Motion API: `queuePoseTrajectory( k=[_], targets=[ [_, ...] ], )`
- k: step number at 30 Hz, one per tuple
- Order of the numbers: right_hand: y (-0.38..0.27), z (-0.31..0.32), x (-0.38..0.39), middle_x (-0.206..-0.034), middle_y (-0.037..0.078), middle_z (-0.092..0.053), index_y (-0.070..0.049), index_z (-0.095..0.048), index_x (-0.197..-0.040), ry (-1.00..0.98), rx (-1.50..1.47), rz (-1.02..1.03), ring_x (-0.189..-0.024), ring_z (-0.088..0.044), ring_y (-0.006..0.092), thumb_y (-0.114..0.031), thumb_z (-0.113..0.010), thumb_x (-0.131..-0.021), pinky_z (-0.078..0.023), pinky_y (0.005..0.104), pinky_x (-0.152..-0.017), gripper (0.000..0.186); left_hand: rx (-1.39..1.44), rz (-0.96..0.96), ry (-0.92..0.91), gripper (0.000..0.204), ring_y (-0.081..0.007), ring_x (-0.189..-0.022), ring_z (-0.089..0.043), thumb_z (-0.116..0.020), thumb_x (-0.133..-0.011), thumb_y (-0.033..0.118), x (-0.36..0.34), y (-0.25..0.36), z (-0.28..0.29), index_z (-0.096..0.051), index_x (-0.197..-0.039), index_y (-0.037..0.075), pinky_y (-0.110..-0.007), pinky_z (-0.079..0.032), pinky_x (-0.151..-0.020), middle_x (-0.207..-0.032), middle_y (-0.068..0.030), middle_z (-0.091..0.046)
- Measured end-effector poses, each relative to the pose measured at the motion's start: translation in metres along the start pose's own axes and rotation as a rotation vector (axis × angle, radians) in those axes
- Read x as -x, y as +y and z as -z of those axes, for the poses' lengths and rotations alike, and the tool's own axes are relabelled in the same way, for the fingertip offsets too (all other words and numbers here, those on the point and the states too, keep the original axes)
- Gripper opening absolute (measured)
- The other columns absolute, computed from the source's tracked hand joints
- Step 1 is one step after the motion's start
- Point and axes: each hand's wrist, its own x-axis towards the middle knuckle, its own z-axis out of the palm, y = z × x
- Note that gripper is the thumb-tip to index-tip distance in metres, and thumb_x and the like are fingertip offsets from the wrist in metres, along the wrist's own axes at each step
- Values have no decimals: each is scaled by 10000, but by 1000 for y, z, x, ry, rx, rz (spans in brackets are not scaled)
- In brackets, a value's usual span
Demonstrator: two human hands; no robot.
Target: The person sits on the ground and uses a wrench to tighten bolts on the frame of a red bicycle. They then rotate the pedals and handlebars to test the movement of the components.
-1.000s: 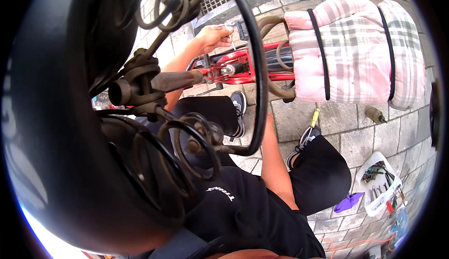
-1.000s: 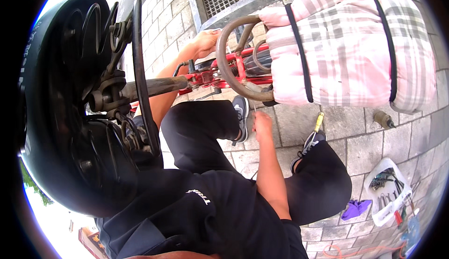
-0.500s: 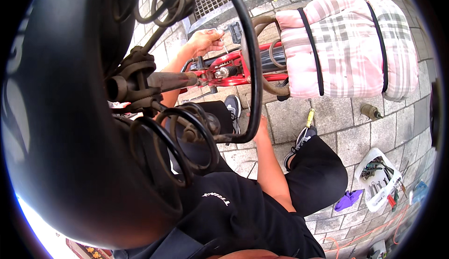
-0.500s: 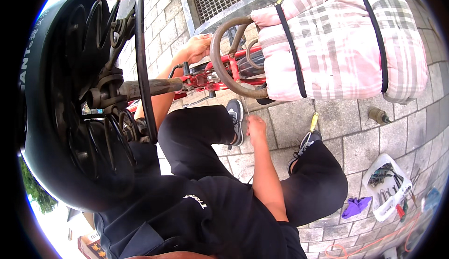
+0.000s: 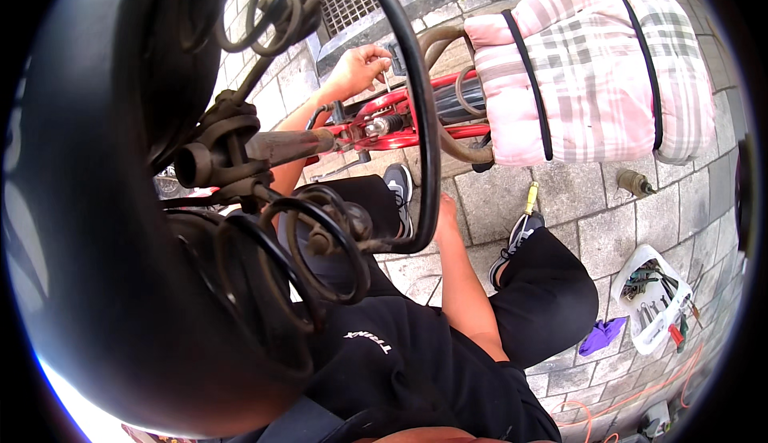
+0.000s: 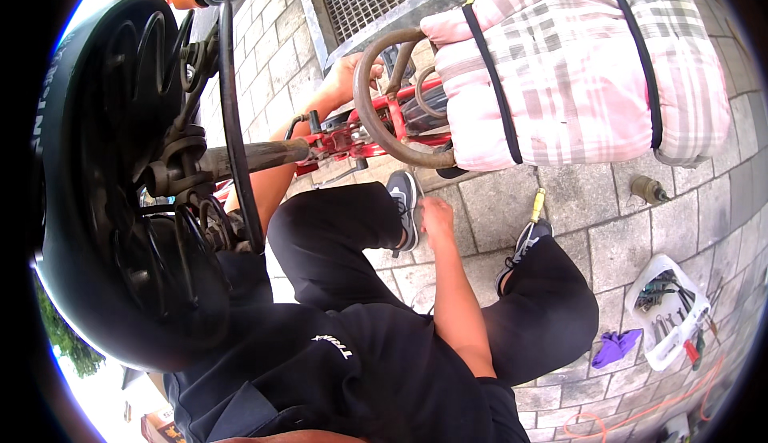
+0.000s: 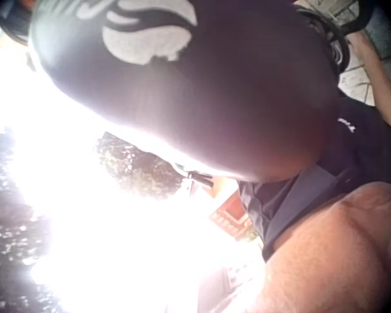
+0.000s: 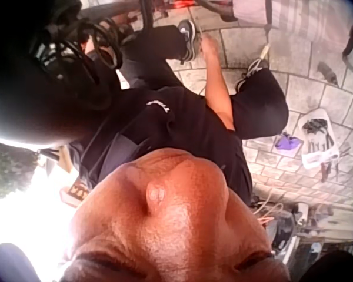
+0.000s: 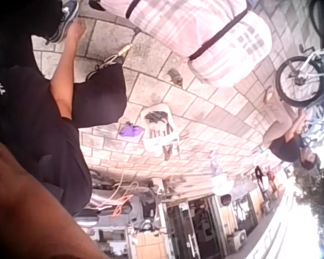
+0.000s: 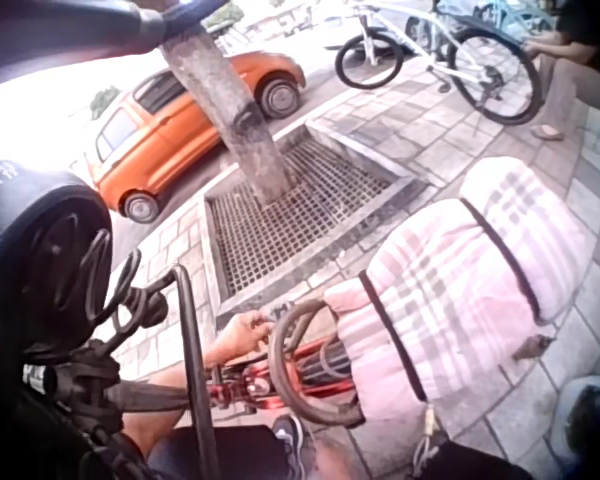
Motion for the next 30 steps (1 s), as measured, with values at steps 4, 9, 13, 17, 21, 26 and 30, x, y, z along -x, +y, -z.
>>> queuePoseTrajectory(
  k=[4,9,13,17,21,26,30],
  targets=[
    [-6,0,4,-610,-20,-475,-11,-640,-943,-9,43,-12,-443,-400,91,-163,-575,-884,-334,282,-395,176,143,-12,8,466,-134,-711,-662,-711,-918,97,6,18,-4,-492,-1307,-36,-282,-563,-640,-874,-84,-693],
    [7,0,-6,-608,-18,-481,-17,-647,-936,-17,-31,57,-441,-404,88,-164,-570,-884,-338,277,-391,174,59,58,61,495,-186,-710,-703,-687,-925,93,9,21,-1,-431,-1312,-78,-300,-593,-558,-857,-126,-683],
    [-4,0,5,-604,-14,-491,-22,-654,-930,-36,-13,-48,-429,-409,89,-165,-573,-885,-336,276,-378,170,-139,17,28,437,-236,-769,-719,-582,-1006,214,11,26,-1,-448,-1313,-66,-323,-603,-619,-945,-159,-697],
    [2,-10,2,-623,-7,-530,-41,-634,-896,-28,20,79,-438,-439,91,-170,-596,-922,-344,270,-394,137,240,73,94,379,-221,-703,-713,-431,-1066,326,6,24,0,-577,-1156,-12,-330,-573,-604,-909,-128,-723],
    [-18,-21,25,-780,26,-665,-29,-665,-1019,-108,78,157,-649,-573,87,-152,-614,-960,-453,240,-600,146,459,264,42,374,-291,-871,-730,-448,-1050,264,9,32,5,-544,-1276,-17,-376,-621,-744,-1057,-191,-704],
    [-8,-28,22,-922,55,-699,13,-675,-1069,-120,73,278,-755,-600,83,-141,-626,-951,-477,250,-719,200,597,289,-84,425,-332,-1040,-693,-367,-1061,229,4,20,8,-429,-1370,-56,-387,-605,-875,-1236,-226,-641],
    [-12,-47,34,-917,65,-686,-1,-629,-1025,-265,-23,274,-755,-637,122,-139,-620,-950,-532,256,-626,157,706,243,-196,419,-345,-1124,-652,-330,-1075,306,-1,0,23,-454,-1323,-9,-429,-572,-920,-1307,-192,-611]
  ],
)
